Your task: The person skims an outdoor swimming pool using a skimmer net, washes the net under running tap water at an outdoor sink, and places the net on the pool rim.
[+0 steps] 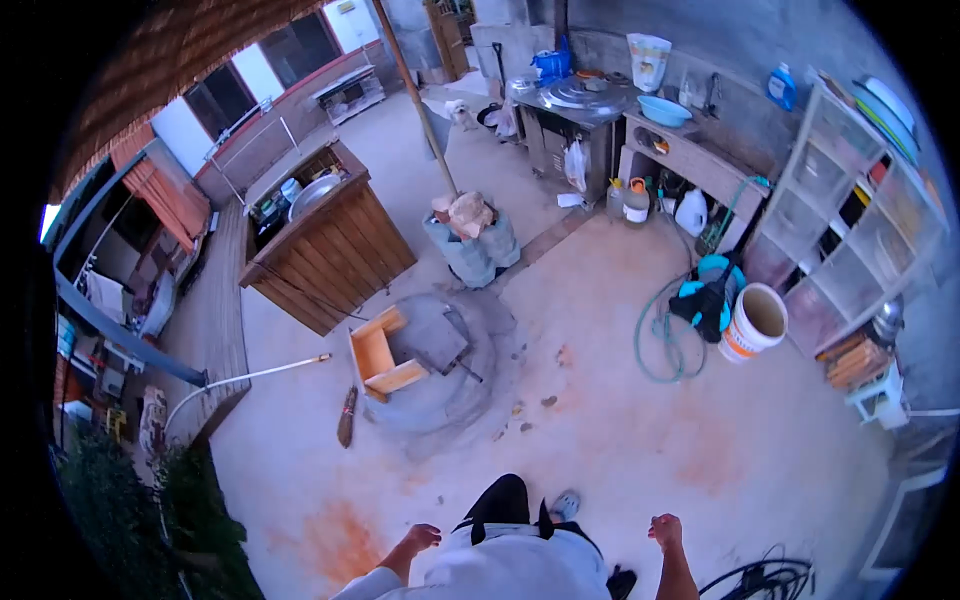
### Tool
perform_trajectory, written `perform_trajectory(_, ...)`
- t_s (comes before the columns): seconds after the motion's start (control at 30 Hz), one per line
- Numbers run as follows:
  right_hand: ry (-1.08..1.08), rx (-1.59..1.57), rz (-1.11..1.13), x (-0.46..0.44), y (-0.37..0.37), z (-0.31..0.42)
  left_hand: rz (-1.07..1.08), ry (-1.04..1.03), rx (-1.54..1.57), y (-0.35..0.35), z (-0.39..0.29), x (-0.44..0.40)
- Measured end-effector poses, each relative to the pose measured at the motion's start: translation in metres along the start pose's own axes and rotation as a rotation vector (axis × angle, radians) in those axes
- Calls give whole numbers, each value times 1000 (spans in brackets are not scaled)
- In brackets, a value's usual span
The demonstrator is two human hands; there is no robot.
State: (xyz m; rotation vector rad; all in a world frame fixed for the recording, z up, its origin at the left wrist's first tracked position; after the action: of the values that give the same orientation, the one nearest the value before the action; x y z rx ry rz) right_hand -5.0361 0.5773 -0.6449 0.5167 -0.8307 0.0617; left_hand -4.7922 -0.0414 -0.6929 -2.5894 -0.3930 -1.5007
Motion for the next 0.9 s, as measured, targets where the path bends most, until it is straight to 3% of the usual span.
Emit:
perform_trajectory(0.13, 23, 36, -11, -72, 27, 54, 117, -114, 111, -39, -53, -63)
perform_trajectory(0.2, 17, 82, 11, -94, 33, 75, -12, -150, -248, -57, -101, -81)
perform_trajectory(0.27, 36, 199, -15, -125, 35, 81, 45, -164, -206, -65, -132, -118)
perform_trajectory(0.33, -179, -39, -19, -140, 27, 86, 106, -181, -168, -64, -182, -170)
perform_trajectory(0.4, 62, -54, 165, -186, 22, 27, 153, -89, -301, -74, -222, -222)
perform_trajectory(0.43, 52, 105, 167, -175, 19, 54, 79, -430, -760, -85, -274, -228)
perform_trajectory(0.47, 43, 266, 172, -166, 16, 80, 64, -383, -757, -95, -314, -237)
perform_trajectory(0.5, 18, 321, 184, -166, 14, 104, 91, -536, -1278, -114, -367, -243)
perform_trajectory(0.57, -4, 357, 209, -175, 14, 154, -52, -967, -1248, -124, -427, -263)
perform_trajectory(0.63, -9, 356, 222, -197, 18, 196, -162, -1209, -740, -138, -494, -263)
perform_trajectory(0.67, -5, 356, 228, -212, 22, 214, -168, -1211, -737, -147, -526, -260)
perform_trajectory(0.73, 12, 352, 245, -244, 32, 244, -158, -724, -379, -156, -567, -264)
perform_trajectory(0.77, 29, 344, 254, -261, 37, 259, -160, -721, -379, -153, -561, -290)
perform_trajectory(0.8, 48, 339, 263, -277, 45, 274, -142, -894, -537, -147, -553, -320)
perform_trajectory(0.87, 85, 331, 274, -318, 55, 307, -78, -839, -912, -142, -537, -360)
perform_trajectory(0.9, 91, 322, 280, -343, 59, 326, -33, -583, -1108, -140, -525, -373)
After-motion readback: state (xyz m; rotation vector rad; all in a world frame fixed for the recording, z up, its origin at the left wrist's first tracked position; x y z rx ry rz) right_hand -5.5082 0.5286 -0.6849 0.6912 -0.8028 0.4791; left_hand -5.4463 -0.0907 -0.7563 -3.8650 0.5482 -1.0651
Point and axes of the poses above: each hand's wrist, its own x-axis away from the middle knuckle, its own y-axis out of the back of the hand, z = x × y, the point moved 3 cm from there along -x, towards the middle knuckle, and after that the axes turned 7 degrees about x, right-handed, at the moved point
